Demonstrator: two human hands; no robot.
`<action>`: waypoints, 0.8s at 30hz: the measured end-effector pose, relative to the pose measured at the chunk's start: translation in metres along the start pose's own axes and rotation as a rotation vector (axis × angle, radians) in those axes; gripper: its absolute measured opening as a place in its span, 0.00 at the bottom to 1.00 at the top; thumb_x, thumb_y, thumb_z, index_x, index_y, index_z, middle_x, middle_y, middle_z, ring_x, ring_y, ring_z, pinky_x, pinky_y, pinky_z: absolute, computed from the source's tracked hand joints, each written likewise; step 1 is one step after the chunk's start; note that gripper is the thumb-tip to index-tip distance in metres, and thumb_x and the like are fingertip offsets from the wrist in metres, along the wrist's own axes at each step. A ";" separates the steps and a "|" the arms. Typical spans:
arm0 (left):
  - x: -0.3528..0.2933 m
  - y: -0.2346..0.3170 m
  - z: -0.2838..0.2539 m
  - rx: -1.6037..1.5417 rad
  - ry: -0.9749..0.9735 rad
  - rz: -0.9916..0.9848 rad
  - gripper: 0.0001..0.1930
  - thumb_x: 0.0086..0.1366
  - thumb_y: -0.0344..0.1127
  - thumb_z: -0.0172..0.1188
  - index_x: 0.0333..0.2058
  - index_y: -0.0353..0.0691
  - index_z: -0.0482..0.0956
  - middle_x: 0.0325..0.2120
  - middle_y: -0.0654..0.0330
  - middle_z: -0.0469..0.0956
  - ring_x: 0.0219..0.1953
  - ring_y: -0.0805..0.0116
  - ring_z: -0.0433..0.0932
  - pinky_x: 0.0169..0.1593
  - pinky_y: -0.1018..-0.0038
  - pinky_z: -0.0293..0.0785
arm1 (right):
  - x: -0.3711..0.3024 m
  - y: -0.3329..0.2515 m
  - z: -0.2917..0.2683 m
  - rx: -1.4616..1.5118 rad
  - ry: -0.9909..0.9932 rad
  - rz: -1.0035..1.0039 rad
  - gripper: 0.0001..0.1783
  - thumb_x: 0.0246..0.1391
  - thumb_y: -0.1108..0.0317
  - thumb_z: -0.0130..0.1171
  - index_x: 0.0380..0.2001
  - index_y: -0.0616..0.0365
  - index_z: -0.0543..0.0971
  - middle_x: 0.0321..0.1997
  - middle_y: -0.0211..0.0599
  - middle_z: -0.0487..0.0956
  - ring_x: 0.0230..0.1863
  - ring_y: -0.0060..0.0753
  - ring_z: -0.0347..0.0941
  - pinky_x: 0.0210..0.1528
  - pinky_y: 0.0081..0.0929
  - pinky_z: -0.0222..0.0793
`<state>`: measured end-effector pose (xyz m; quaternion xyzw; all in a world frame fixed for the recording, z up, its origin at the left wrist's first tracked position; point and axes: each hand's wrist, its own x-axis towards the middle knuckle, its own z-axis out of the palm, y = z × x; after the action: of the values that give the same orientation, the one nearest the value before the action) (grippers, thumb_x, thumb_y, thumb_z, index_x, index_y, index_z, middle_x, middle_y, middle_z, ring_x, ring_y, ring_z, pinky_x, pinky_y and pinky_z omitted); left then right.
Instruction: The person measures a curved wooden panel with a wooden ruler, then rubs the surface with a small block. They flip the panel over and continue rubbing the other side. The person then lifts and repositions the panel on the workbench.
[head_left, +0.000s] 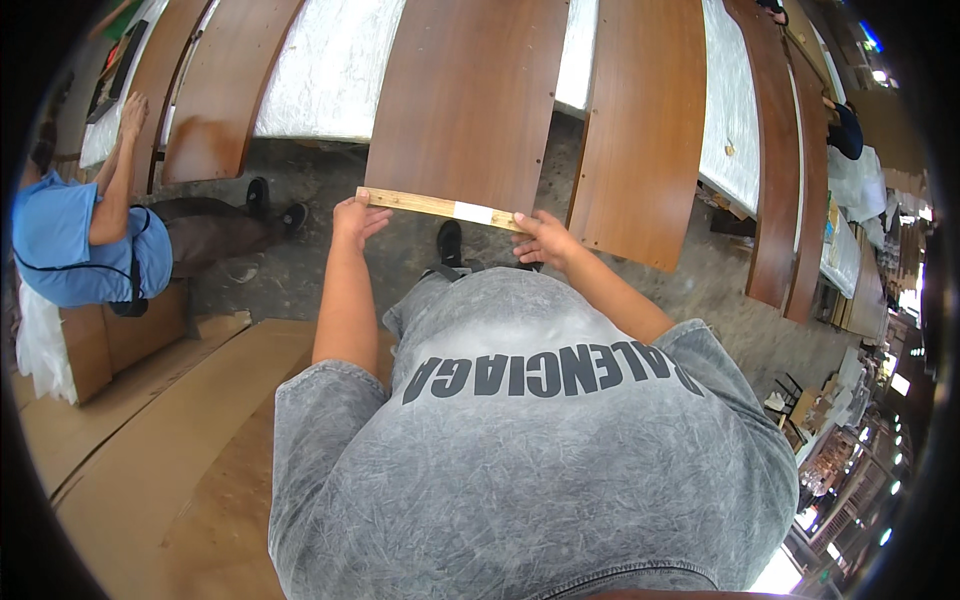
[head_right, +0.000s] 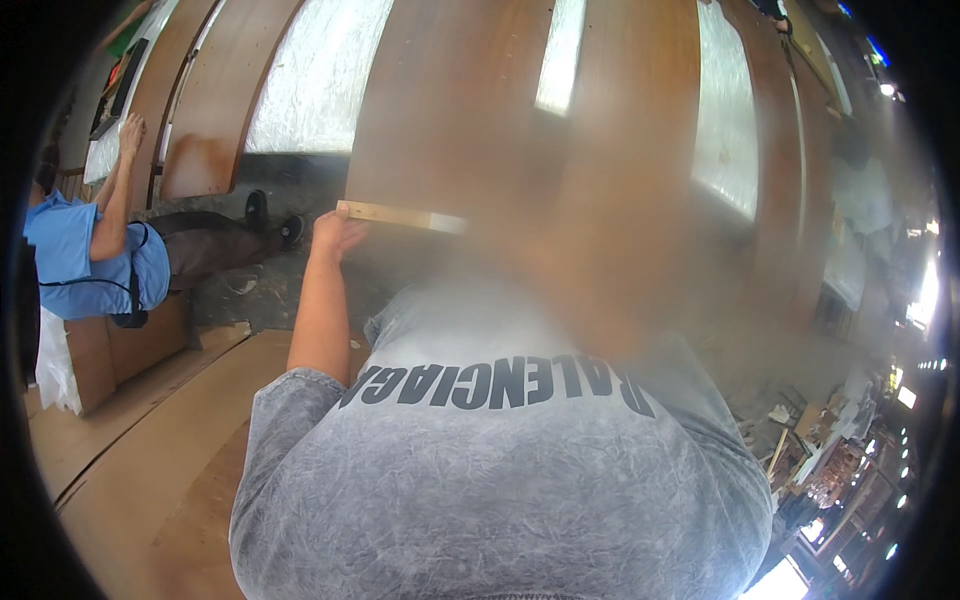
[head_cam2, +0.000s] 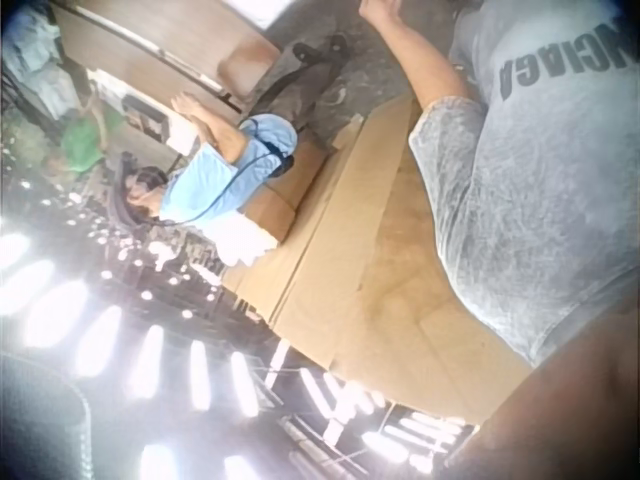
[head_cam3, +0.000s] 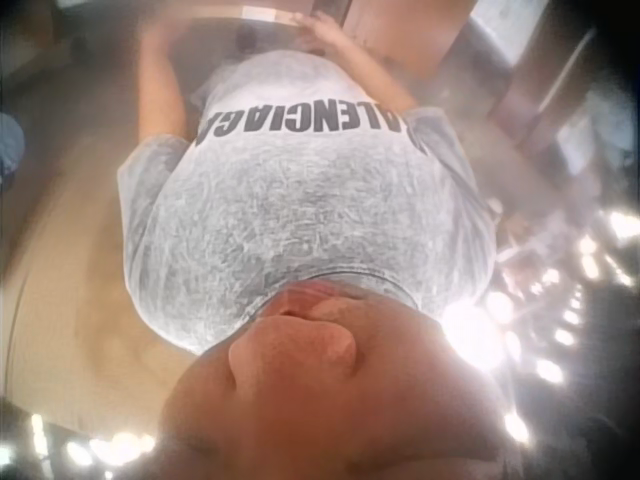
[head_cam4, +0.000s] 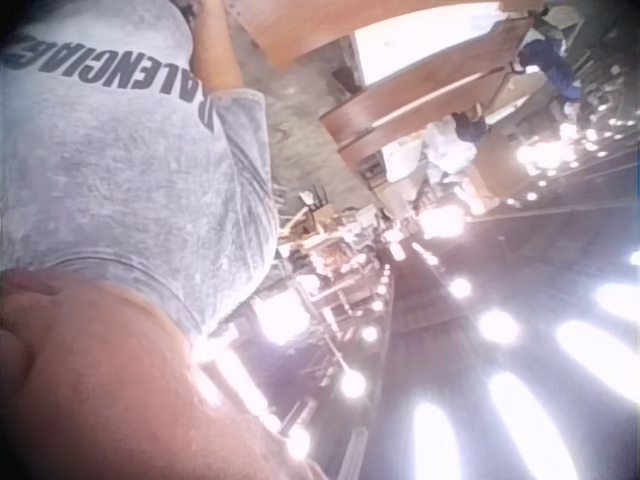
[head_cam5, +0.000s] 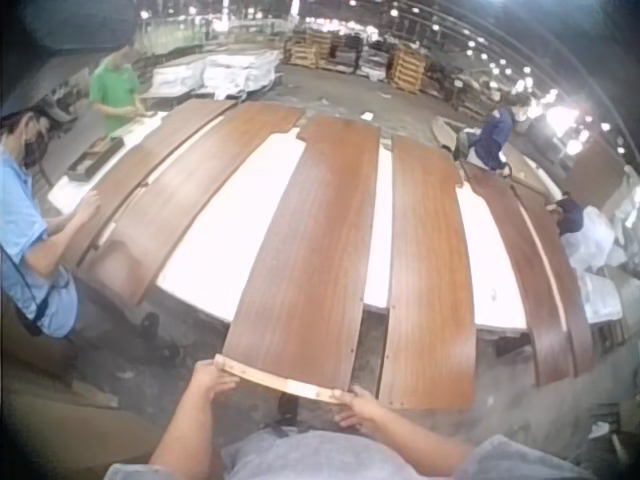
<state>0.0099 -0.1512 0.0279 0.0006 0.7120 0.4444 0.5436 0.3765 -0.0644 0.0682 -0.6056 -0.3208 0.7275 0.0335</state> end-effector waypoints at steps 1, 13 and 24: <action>0.000 -0.001 0.001 -0.008 0.008 -0.004 0.20 0.78 0.41 0.49 0.53 0.25 0.70 0.43 0.38 0.82 0.41 0.49 0.87 0.40 0.62 0.87 | 0.003 0.005 -0.001 0.077 -0.021 -0.014 0.32 0.63 0.49 0.63 0.59 0.61 0.67 0.45 0.45 0.78 0.36 0.33 0.78 0.37 0.32 0.80; 0.012 -0.017 0.003 0.102 0.194 0.154 0.18 0.72 0.41 0.59 0.50 0.31 0.75 0.35 0.48 0.84 0.30 0.59 0.85 0.29 0.66 0.83 | 0.007 -0.001 -0.006 -0.094 0.035 0.028 0.27 0.61 0.48 0.65 0.50 0.61 0.75 0.39 0.41 0.81 0.28 0.26 0.76 0.27 0.25 0.77; 0.029 -0.014 -0.018 0.142 0.159 0.349 0.17 0.70 0.45 0.61 0.38 0.33 0.79 0.30 0.57 0.80 0.29 0.67 0.79 0.29 0.69 0.79 | -0.003 -0.006 -0.016 -0.452 0.084 -0.115 0.40 0.58 0.46 0.66 0.60 0.70 0.70 0.50 0.55 0.80 0.33 0.42 0.84 0.30 0.32 0.82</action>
<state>-0.0092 -0.1565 -0.0030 0.1272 0.7713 0.4794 0.3988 0.3895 -0.0538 0.0727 -0.6082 -0.5077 0.6083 -0.0481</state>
